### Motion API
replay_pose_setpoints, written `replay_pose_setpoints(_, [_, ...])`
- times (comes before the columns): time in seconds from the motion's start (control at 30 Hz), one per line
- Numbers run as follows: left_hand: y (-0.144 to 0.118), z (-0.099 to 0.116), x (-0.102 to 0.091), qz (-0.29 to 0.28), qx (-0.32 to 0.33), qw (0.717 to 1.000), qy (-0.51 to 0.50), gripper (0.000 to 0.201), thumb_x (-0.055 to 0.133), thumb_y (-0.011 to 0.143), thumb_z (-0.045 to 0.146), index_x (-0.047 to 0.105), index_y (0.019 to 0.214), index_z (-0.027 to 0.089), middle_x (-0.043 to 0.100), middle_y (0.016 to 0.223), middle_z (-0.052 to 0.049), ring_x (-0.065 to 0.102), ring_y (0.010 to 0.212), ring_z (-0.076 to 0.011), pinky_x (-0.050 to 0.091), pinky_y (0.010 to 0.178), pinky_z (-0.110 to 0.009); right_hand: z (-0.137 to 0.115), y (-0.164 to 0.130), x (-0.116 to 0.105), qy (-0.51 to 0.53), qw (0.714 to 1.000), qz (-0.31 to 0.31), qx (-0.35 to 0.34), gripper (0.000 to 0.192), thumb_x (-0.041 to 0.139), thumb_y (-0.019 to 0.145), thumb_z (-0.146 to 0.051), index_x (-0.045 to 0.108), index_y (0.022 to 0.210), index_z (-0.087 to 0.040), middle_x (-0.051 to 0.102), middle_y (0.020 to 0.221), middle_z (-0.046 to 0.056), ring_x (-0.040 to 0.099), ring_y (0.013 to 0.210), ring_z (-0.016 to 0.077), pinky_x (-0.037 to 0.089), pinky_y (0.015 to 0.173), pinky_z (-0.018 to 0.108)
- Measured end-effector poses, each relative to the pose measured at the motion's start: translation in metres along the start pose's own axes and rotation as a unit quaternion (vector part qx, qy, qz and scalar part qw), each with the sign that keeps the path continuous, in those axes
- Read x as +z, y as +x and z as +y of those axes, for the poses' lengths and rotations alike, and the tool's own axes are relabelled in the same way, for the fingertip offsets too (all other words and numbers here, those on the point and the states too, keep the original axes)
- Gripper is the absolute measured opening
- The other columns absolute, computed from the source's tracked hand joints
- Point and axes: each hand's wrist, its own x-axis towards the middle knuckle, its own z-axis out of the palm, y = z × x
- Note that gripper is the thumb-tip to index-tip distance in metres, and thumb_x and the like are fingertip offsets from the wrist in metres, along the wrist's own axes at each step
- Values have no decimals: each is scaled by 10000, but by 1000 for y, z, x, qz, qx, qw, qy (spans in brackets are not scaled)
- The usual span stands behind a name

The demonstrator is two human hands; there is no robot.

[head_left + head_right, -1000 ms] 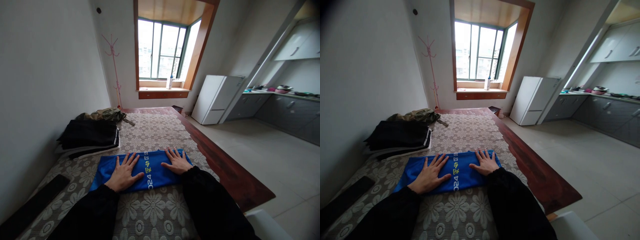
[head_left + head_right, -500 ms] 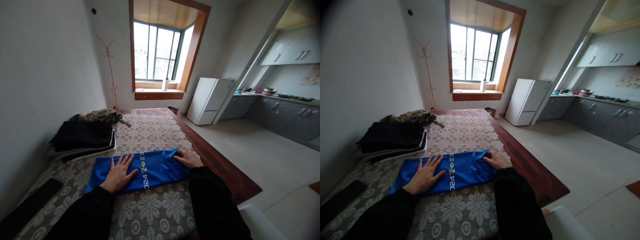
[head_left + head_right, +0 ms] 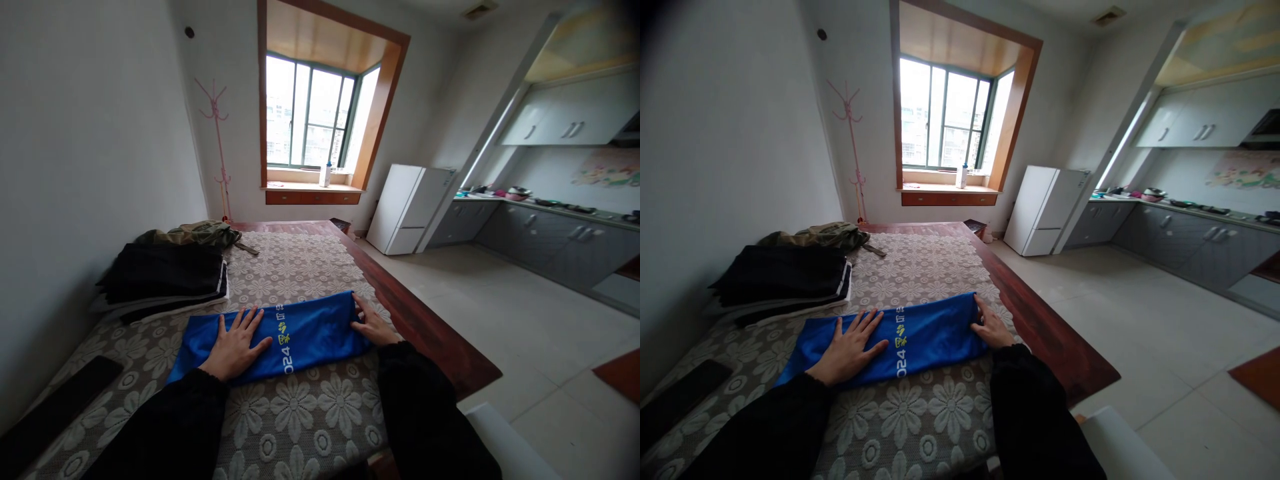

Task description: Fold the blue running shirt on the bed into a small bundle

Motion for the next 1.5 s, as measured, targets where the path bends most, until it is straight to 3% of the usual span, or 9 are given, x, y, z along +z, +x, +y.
replay_pose_setpoints(0.13, [-1, 1, -2, -10, -4, 1000, 7, 757, 296, 983, 682, 302, 1614, 265, 236, 1707, -81, 113, 1591, -363, 70, 1195, -772, 0, 0, 4, 25, 999, 5, -32, 950, 620, 736, -206, 282, 1622, -255, 631, 1261, 83, 585, 747, 158, 513, 857, 364])
replay_pose_setpoints(0.23, [-1, 2, -3, -16, -7, 1000, 13, 761, 299, 983, 676, 285, 1620, 259, 231, 1710, -80, 97, 1592, -366, 69, 1197, -766, -2, 2, 5, 37, 998, 20, -49, 872, 610, 719, -165, 398, 1556, -283, 654, 1100, 39, 600, 803, 176, 497, 871, 360])
replay_pose_setpoints(0.37, [-1, 2, -4, -21, -8, 1000, 12, 767, 303, 982, 679, 279, 1622, 257, 248, 1705, -90, 105, 1591, -364, 78, 1205, -750, -3, 6, 4, 122, 990, 36, -60, 567, 609, 742, -228, 589, 1308, -267, 619, 963, 8, 608, 826, 181, 503, 769, 313])
replay_pose_setpoints(0.53, [-1, 1, -3, -20, -8, 1000, 9, 757, 317, 985, 666, 283, 1622, 258, 250, 1703, -99, 99, 1592, -364, 79, 1206, -744, 7, 7, -7, 204, 978, -52, 1, 359, 657, 756, -381, 697, 1087, -247, 674, 961, 16, 565, 627, 131, 439, 537, 250])
replay_pose_setpoints(0.67, [-1, 1, -2, -11, -6, 1000, 4, 752, 330, 983, 663, 297, 1617, 260, 262, 1701, -104, 82, 1592, -373, 68, 1204, -747, 15, 4, -16, 204, 972, -105, 45, 471, 758, 698, -412, 757, 1146, -267, 745, 1049, 33, 616, 666, 159, 472, 546, 267])
replay_pose_setpoints(0.77, [-2, 1, -2, -6, -5, 1000, 0, 750, 335, 982, 662, 307, 1614, 259, 263, 1700, -106, 82, 1592, -374, 64, 1204, -748, 15, 1, -19, 277, 951, -135, 37, 712, 849, 628, -367, 692, 1317, -282, 708, 1280, 53, 690, 949, 245, 567, 736, 328])
replay_pose_setpoints(0.9, [-2, 1, -3, -8, -5, 1000, -6, 758, 338, 980, 663, 309, 1614, 247, 264, 1697, -111, 94, 1590, -375, 71, 1202, -751, 12, -4, -20, 377, 911, -165, 35, 911, 896, 589, -279, 590, 1447, -308, 666, 1375, 60, 666, 1139, 277, 548, 948, 385])
replay_pose_setpoints(1.33, [-3, 3, -7, -21, -7, 1000, -8, 762, 328, 982, 658, 295, 1618, 239, 232, 1706, -75, 127, 1588, -363, 83, 1210, -740, 26, -13, -22, 393, 908, -145, 12, 746, 907, 654, -326, 669, 1359, -275, 728, 1245, 59, 639, 1184, 287, 475, 1059, 443])
replay_pose_setpoints(1.5, [-2, 1, -3, -8, -3, 1000, -7, 754, 319, 982, 659, 299, 1616, 252, 239, 1703, -71, 114, 1592, -355, 79, 1209, -743, 20, -16, -17, 433, 897, -87, 3, 689, 896, 661, -324, 693, 1318, -292, 725, 1212, 47, 666, 1066, 242, 515, 939, 360])
